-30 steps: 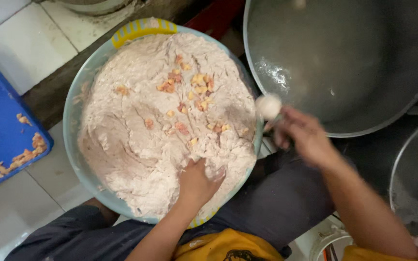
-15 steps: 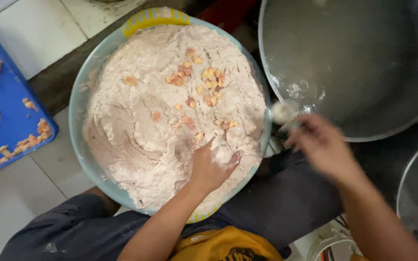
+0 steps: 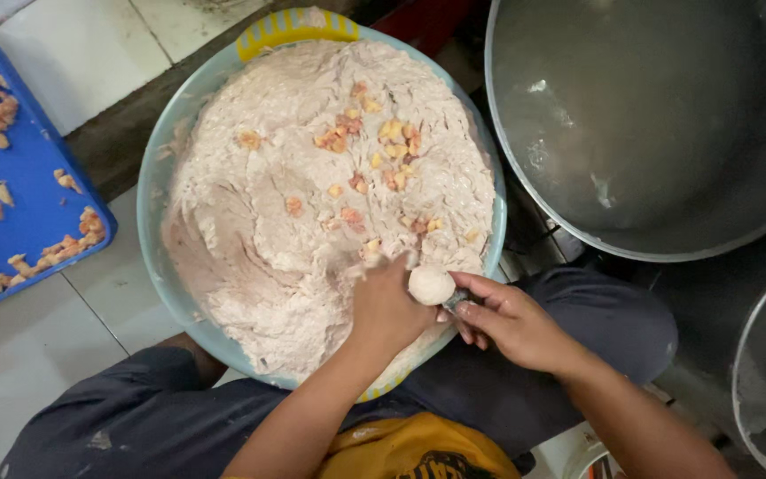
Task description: The person sits on the floor beside a large basin of dough, scoops portions with a small cup, shapes each portion into a ball by hand, dips the scoop in a water pot, and drops the finished balls into the pot. Near the end they tilt a blue tray to pour leftover dough pieces into the basin.
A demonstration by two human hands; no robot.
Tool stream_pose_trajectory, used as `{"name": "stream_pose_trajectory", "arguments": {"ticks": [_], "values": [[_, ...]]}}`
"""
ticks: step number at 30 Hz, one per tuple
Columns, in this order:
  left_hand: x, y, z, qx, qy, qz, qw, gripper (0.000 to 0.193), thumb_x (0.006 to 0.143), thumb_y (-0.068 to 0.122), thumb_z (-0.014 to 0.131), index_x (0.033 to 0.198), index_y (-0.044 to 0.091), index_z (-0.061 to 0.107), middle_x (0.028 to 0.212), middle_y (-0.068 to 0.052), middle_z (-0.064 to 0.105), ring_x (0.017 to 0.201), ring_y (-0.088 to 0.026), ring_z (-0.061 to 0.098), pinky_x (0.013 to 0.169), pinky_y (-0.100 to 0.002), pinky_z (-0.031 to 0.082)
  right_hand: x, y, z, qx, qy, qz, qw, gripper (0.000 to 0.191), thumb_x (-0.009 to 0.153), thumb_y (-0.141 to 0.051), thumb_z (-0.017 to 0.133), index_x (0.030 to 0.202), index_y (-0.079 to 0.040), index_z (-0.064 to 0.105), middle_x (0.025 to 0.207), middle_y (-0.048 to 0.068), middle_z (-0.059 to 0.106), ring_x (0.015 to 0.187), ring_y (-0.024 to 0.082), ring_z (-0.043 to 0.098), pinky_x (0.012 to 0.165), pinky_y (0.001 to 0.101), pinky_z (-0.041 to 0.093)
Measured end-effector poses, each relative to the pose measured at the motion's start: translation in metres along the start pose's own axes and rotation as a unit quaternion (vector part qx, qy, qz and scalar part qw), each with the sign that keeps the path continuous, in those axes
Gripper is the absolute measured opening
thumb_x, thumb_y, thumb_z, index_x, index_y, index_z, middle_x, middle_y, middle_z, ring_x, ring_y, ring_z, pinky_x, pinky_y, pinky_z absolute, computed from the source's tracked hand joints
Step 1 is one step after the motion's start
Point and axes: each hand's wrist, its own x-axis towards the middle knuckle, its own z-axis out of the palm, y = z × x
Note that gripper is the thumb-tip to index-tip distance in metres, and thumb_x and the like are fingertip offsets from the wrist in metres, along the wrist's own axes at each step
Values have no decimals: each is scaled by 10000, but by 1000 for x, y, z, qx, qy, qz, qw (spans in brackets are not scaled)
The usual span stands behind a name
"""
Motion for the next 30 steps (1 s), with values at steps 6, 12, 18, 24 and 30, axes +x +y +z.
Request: {"name": "stream_pose_trajectory", "arguments": {"ticks": [6, 12, 18, 24, 30], "values": [[-22, -21, -6, -66, -1, 29, 997, 505, 722, 332, 871, 1085, 18, 713, 942, -222, 731, 901, -396, 720, 775, -440, 581, -2, -4, -34, 22, 29, -13, 999, 514, 961, -121, 535, 1465, -19, 511, 1032, 36, 727, 694, 107, 614, 556, 253, 489], [5, -57, 0, -209, 20, 9, 978, 257, 958, 226, 682, 1083, 4, 706, 1034, -240, 696, 989, -392, 672, 878, -436, 526, 7, -38, -111, -23, 230, -105, 967, 392, 1027, -149, 515, 1365, 33, 598, 1030, 81, 716, 750, 138, 616, 631, 299, 498], [1, -23, 22, -151, -21, 41, 987, 176, 917, 177, 726, 1006, 26, 740, 973, -205, 729, 932, -373, 658, 811, -433, 542, 22, -55, -148, -425, 394, -36, 814, 435, 1010, -182, 636, 1405, 1, 632, 1042, 205, 722, 891, 267, 682, 816, 397, 531], [-5, -11, 12, -251, 37, 56, 966, 263, 811, 189, 836, 966, 35, 690, 822, -134, 748, 746, -297, 748, 703, -383, 584, -2, -48, -123, -286, 400, -94, 866, 379, 1017, -136, 606, 1370, 1, 611, 1143, 118, 721, 1001, 211, 706, 865, 364, 564], [-3, -13, 28, -230, 103, 132, 959, 334, 795, 205, 856, 977, 29, 638, 805, -123, 724, 717, -317, 742, 647, -386, 574, -19, -13, -28, -190, 163, -11, 968, 471, 942, -138, 616, 1409, -115, 562, 911, 30, 742, 771, 116, 704, 678, 303, 589]]}}
